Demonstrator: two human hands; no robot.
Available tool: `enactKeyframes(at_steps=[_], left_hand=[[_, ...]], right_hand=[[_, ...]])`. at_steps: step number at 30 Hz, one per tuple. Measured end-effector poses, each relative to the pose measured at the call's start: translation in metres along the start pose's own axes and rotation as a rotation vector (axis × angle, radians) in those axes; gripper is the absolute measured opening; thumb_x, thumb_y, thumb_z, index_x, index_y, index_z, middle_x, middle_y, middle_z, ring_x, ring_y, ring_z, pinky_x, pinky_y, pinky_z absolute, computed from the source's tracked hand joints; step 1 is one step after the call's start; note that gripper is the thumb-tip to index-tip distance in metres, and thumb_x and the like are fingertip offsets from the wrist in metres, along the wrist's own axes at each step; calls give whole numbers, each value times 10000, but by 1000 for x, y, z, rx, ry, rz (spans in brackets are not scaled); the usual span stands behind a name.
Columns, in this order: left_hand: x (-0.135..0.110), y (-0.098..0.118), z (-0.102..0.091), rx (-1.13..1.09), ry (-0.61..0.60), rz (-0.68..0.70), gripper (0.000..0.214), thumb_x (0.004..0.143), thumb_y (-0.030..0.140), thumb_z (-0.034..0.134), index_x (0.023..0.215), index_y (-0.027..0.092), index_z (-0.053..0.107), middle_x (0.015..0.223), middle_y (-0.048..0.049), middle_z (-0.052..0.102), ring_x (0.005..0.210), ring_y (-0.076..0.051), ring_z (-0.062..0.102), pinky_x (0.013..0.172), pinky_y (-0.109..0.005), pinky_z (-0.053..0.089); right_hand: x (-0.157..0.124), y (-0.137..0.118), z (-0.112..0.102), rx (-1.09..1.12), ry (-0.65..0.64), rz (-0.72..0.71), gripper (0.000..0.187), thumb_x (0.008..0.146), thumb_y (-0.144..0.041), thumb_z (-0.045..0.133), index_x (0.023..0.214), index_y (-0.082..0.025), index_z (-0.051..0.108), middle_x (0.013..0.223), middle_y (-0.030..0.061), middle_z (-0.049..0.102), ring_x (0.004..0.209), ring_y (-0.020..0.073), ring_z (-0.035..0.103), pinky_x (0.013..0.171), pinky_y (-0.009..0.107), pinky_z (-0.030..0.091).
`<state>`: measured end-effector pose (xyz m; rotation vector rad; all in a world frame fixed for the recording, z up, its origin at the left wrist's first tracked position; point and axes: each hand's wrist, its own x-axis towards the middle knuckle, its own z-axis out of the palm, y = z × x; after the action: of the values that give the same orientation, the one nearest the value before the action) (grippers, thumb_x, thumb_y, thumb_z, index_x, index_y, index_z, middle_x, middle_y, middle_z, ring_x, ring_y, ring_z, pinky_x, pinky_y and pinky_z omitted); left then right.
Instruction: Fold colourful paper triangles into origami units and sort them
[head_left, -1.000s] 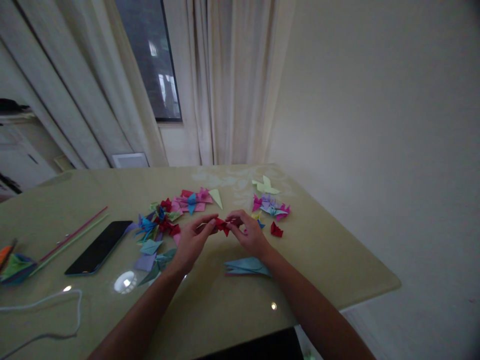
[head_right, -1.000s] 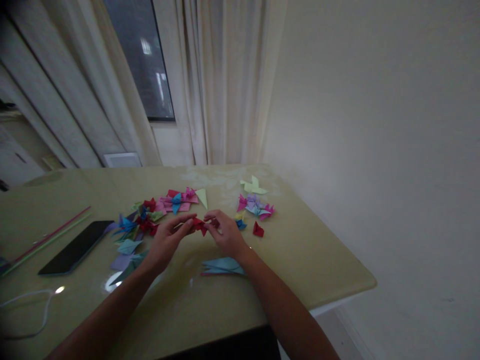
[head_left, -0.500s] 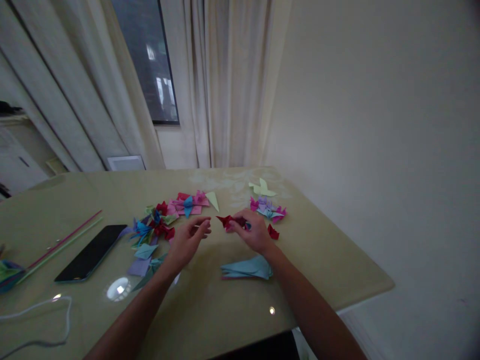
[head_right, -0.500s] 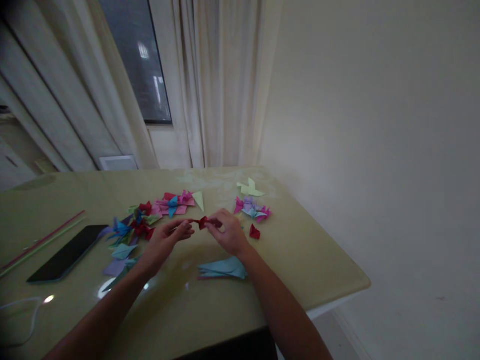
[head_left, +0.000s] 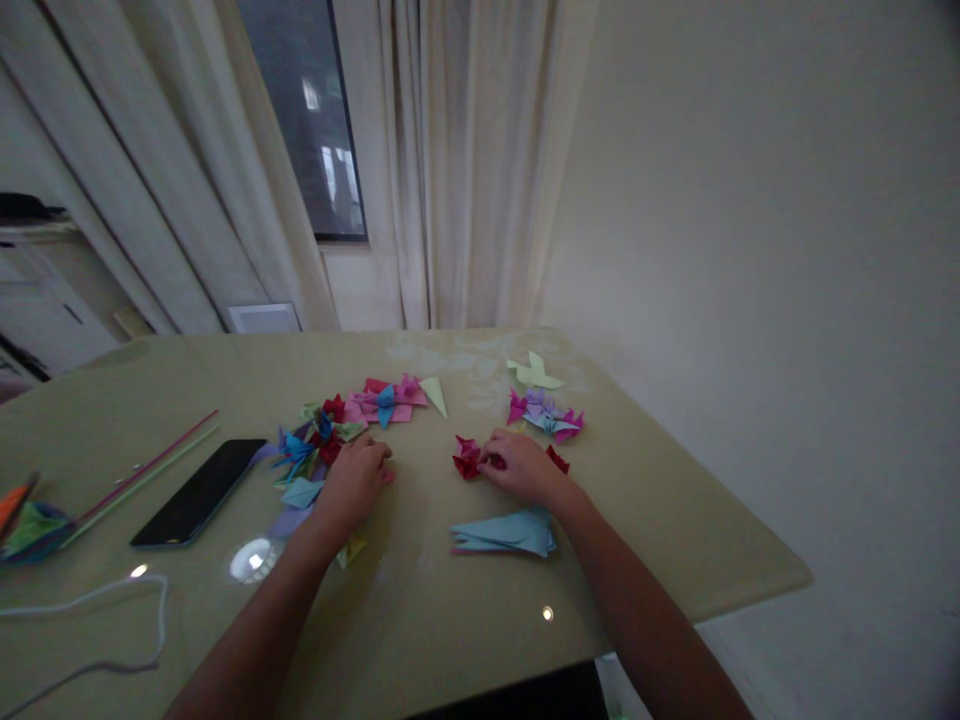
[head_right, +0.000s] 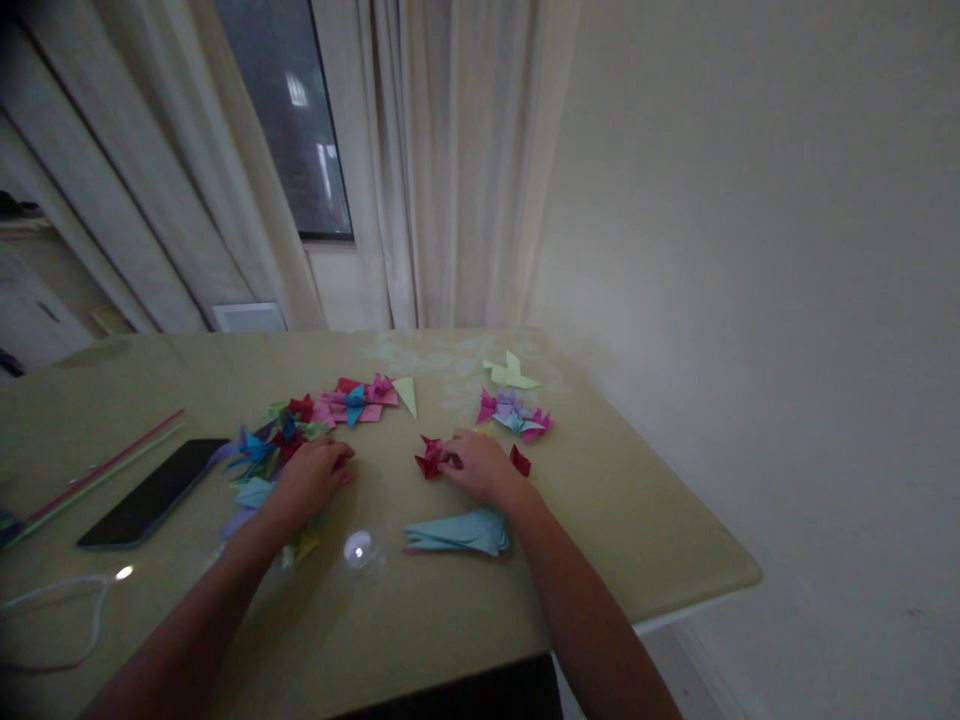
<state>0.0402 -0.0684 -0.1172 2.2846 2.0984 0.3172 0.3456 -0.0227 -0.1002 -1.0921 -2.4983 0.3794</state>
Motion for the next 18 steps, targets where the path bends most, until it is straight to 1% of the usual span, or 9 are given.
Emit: enactKeyframes(at_steps=[3,5,8,11,12,14,16,17,18], left_hand=[[2,2,-3,-120,42,3,266,884,151,587,1091,174,753,1092,-137,739,1010,-281,701,925,-377,519],[3,4,-8,-225,88,9,228,882,164,574,1023,189,751,1066,-122,752,989,-269,706,903,-374,530],[3,14,-18,-490,204,22,195,908,287,591,996,211,748,974,-89,774,878,-236,710,821,-355,557],[-1,31,-26,-831,301,-9,316,895,457,665,1081,212,737,968,-79,786,803,-223,714,706,-330,569],[-3,38,-29,-937,301,-29,355,882,489,692,1098,209,728,987,-83,790,810,-227,723,688,-325,572],[-7,51,-32,-1109,260,-64,392,857,522,737,1088,206,711,990,-86,793,831,-232,737,691,-325,580],[-10,62,-32,-1235,211,-84,405,834,521,772,1074,204,699,945,-73,786,826,-222,735,719,-327,585],[-11,66,-31,-1293,192,-89,412,822,515,787,1076,203,697,931,-64,778,825,-212,730,731,-321,584],[-12,70,-30,-1350,175,-94,422,810,507,802,1082,202,696,927,-55,770,826,-201,723,733,-309,578]], right_hand=[[0,0,-1,-21,-4,20,87,922,-235,792,999,-206,819,908,49,686,809,180,634,713,273,424],[1,0,-3,13,40,21,114,925,-249,797,1030,-210,816,907,41,673,808,174,627,719,273,430],[3,-2,-5,126,140,10,111,941,-282,792,1002,-190,806,897,36,673,791,162,619,732,277,444],[4,-12,-2,329,221,-17,196,948,-366,792,993,-175,778,889,32,691,747,150,616,719,278,471],[3,-16,0,407,230,-28,251,933,-401,805,1046,-180,764,912,31,699,747,149,623,710,275,485],[2,-24,5,532,217,-58,456,866,-451,862,1216,-206,704,1010,37,707,782,154,643,714,275,518],[1,-29,11,581,202,-109,660,798,-442,919,1346,-234,617,1099,45,692,827,159,650,747,281,545],[0,-31,13,576,202,-139,686,792,-416,926,1365,-240,592,1118,46,680,835,158,645,762,283,550],[0,-32,15,562,210,-170,653,811,-384,915,1355,-240,585,1119,45,670,836,156,638,769,283,551]])
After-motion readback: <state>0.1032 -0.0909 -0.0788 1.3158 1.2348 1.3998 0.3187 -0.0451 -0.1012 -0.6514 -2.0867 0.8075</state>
